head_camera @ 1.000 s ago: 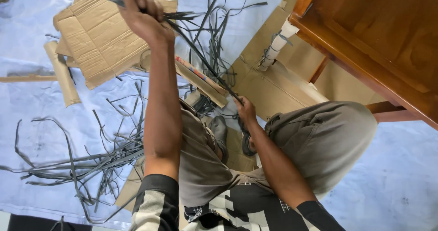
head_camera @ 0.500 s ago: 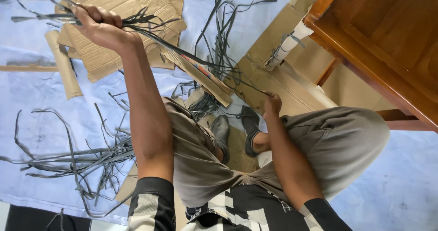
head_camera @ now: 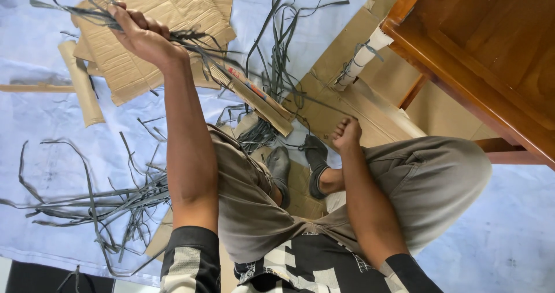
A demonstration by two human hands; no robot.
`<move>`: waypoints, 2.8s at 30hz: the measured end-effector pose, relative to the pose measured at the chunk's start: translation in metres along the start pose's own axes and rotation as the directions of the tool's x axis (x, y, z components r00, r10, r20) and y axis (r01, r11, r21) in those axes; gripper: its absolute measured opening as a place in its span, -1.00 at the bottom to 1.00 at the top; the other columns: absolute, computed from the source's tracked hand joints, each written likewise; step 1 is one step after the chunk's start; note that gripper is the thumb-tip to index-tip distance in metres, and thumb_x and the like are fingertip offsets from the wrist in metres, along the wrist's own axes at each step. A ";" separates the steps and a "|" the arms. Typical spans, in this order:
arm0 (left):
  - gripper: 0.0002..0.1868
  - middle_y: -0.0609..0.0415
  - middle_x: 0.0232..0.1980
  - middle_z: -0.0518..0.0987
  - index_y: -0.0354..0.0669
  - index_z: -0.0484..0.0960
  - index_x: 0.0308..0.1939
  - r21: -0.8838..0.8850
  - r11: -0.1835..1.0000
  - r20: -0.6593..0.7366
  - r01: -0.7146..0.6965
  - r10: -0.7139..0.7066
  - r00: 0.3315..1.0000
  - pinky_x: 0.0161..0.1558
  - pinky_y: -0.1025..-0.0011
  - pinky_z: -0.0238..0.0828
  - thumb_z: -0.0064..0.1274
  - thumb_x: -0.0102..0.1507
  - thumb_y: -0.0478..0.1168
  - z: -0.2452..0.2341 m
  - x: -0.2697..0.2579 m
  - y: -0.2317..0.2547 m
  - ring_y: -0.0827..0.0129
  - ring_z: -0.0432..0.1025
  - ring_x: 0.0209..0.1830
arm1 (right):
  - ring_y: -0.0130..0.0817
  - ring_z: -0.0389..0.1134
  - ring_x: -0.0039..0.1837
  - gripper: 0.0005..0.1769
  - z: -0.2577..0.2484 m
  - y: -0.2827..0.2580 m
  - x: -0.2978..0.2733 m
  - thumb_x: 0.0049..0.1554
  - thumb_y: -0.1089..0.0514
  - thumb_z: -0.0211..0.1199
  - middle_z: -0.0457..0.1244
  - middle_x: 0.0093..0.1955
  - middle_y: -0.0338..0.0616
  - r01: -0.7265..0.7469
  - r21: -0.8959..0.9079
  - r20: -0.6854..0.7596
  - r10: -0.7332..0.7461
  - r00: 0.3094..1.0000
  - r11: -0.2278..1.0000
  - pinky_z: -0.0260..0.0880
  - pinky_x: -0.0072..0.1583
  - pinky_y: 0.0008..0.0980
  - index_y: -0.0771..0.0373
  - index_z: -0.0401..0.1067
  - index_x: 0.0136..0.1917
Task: Tying plastic straps to secure a wooden chair for packing or shipping.
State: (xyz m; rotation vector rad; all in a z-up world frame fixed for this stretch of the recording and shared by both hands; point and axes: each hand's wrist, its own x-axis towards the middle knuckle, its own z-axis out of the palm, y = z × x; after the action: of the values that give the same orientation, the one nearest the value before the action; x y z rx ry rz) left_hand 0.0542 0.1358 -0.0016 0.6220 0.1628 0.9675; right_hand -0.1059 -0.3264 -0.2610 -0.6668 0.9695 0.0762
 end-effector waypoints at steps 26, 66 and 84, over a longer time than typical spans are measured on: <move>-0.68 0.32 -0.50 0.25 -0.12 0.54 -0.12 0.413 0.910 0.251 0.036 -0.151 0.956 -0.68 0.58 -0.06 -0.19 0.42 0.01 0.027 -0.060 -0.018 0.63 0.03 -0.66 | -0.12 0.19 0.33 -0.26 0.005 0.002 -0.020 0.10 0.37 -0.14 0.10 0.42 0.08 0.555 -0.613 0.067 -0.663 0.745 0.562 0.24 0.27 -0.33 0.26 -0.02 0.57; -0.70 0.33 -0.56 0.14 -0.16 0.56 -0.14 0.224 0.917 0.107 0.331 -0.361 0.926 -0.66 0.52 -0.26 -0.09 0.39 -0.01 0.034 -0.062 0.006 0.66 -0.12 -0.69 | -0.64 -0.04 -0.40 -0.74 0.146 -0.031 -0.122 0.18 -0.06 0.32 0.10 -0.35 -0.44 0.573 -0.600 0.519 -0.274 0.810 0.558 -0.05 -0.39 -0.58 0.18 0.50 -0.07; -0.63 0.32 -0.51 0.23 -0.08 0.57 -0.11 0.408 0.912 0.328 0.043 -0.191 0.925 -0.67 0.55 -0.11 -0.17 0.41 0.10 0.033 -0.069 0.000 0.63 -0.01 -0.66 | -0.63 -0.02 -0.45 -0.74 0.148 -0.001 -0.121 0.38 0.07 -0.06 0.41 -0.16 -0.45 0.560 -0.757 0.426 -0.396 0.813 0.337 0.01 -0.41 -0.56 -0.04 0.41 0.23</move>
State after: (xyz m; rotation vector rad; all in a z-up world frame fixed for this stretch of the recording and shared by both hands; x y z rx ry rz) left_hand 0.0277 0.0658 0.0159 1.1412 0.0644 0.6869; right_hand -0.0670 -0.2174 -0.1092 -1.8756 0.4522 0.0880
